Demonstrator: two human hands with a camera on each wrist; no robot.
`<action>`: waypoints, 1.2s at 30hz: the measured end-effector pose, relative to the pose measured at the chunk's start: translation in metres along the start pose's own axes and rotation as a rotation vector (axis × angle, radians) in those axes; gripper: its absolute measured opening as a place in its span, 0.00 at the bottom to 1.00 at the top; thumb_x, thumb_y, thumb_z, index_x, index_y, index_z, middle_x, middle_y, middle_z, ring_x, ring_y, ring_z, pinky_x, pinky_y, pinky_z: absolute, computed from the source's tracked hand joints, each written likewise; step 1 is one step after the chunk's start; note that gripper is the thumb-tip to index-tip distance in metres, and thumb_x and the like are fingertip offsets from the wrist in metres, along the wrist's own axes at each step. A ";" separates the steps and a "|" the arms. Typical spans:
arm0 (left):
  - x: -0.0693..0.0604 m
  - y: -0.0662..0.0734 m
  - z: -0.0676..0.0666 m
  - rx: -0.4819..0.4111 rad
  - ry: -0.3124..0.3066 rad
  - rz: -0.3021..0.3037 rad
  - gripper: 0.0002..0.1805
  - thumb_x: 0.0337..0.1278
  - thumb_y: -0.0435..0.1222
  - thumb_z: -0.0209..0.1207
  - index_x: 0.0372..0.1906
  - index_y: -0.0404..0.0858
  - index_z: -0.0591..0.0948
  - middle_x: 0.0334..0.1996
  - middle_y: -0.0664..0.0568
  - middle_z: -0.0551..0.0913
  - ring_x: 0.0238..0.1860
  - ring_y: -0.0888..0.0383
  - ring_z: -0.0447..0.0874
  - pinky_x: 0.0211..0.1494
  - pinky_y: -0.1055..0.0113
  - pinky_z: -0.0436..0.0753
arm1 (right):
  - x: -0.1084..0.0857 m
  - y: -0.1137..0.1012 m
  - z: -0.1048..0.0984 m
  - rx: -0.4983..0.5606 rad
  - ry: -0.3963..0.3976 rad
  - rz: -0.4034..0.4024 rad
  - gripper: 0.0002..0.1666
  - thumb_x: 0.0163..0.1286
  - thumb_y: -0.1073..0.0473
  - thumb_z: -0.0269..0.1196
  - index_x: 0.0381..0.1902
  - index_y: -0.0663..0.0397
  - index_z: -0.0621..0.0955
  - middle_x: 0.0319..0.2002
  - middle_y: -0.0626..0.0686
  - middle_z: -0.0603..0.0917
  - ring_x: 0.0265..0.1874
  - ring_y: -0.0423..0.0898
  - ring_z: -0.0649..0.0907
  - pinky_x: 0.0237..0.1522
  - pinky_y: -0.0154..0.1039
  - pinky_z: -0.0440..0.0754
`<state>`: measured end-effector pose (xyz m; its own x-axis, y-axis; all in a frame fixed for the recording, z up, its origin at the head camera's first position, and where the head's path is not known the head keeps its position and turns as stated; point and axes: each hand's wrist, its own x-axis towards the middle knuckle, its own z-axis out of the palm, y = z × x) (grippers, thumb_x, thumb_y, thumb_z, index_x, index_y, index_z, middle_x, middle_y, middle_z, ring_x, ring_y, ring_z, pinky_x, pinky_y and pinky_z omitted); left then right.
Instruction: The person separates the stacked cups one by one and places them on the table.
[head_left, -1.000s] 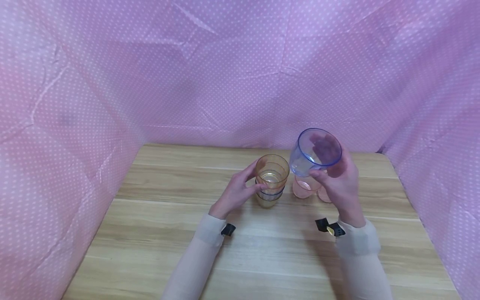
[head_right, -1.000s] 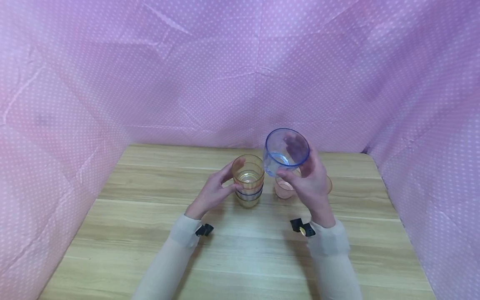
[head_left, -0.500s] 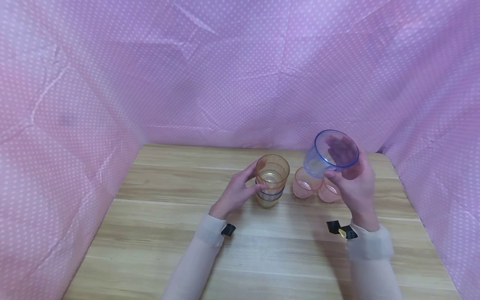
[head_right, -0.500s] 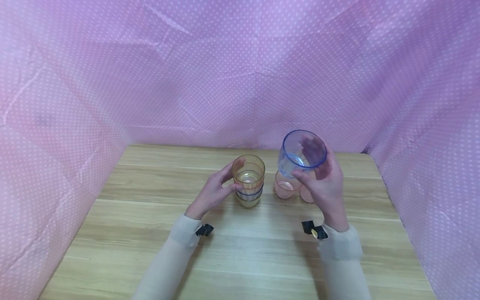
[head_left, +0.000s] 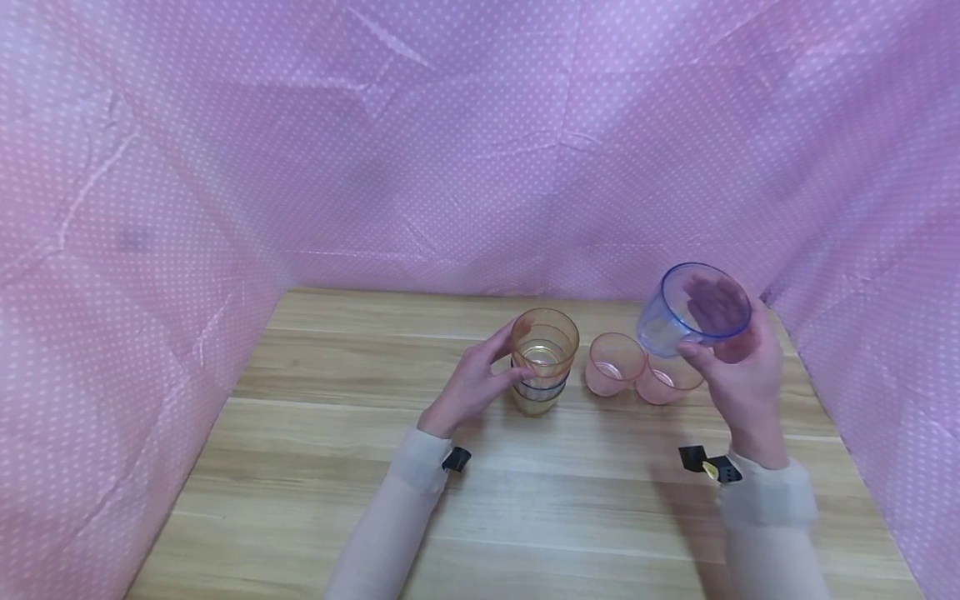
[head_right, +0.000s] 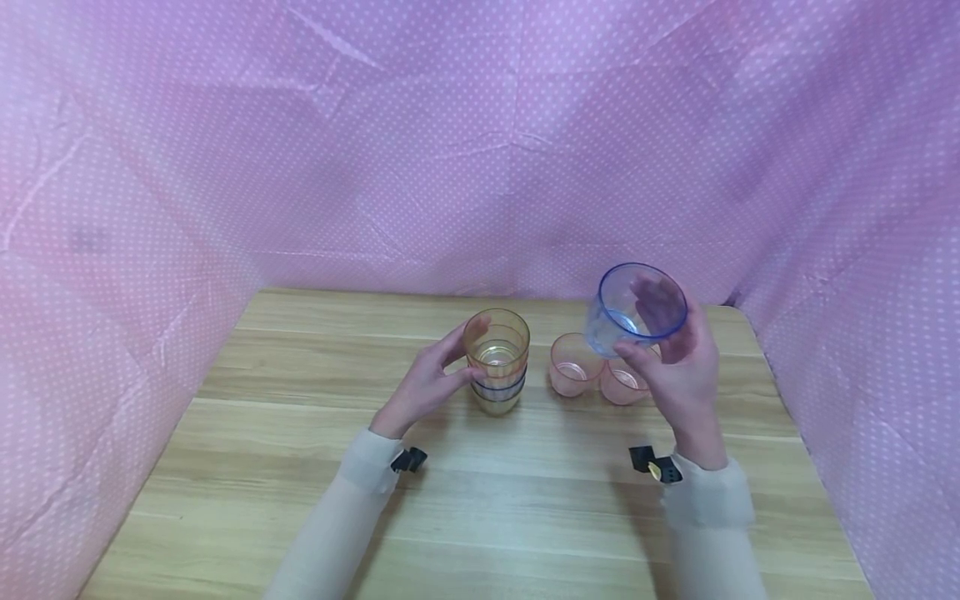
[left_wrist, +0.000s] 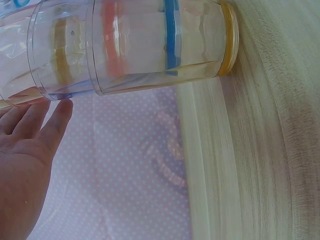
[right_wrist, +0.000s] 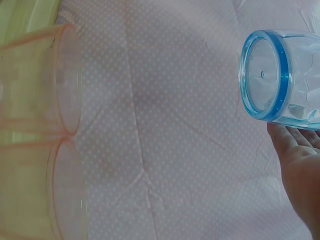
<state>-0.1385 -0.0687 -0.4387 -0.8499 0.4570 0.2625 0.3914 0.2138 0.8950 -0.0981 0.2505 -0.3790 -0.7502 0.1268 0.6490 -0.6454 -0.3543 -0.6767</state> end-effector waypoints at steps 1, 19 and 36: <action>0.000 0.000 0.000 0.000 0.000 0.000 0.44 0.60 0.36 0.71 0.80 0.46 0.65 0.71 0.43 0.75 0.66 0.42 0.79 0.74 0.58 0.74 | 0.000 -0.001 -0.002 0.000 0.007 0.002 0.48 0.51 0.85 0.73 0.69 0.79 0.66 0.66 0.73 0.75 0.67 0.61 0.77 0.73 0.47 0.72; 0.000 0.001 -0.001 0.001 -0.006 -0.018 0.45 0.61 0.35 0.71 0.81 0.47 0.64 0.73 0.44 0.73 0.65 0.42 0.80 0.73 0.57 0.75 | -0.010 -0.011 -0.044 0.008 0.131 0.041 0.45 0.52 0.94 0.62 0.69 0.76 0.67 0.66 0.71 0.76 0.68 0.60 0.76 0.73 0.41 0.73; 0.000 0.001 0.000 -0.001 -0.006 -0.015 0.44 0.62 0.36 0.71 0.81 0.47 0.64 0.74 0.45 0.71 0.67 0.41 0.78 0.72 0.55 0.76 | -0.029 -0.014 -0.075 -0.077 0.243 0.088 0.47 0.49 0.98 0.55 0.69 0.75 0.67 0.66 0.71 0.74 0.65 0.59 0.78 0.69 0.41 0.77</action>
<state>-0.1380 -0.0687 -0.4378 -0.8536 0.4587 0.2471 0.3782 0.2194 0.8993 -0.0779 0.3210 -0.4140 -0.8106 0.3209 0.4898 -0.5779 -0.3034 -0.7576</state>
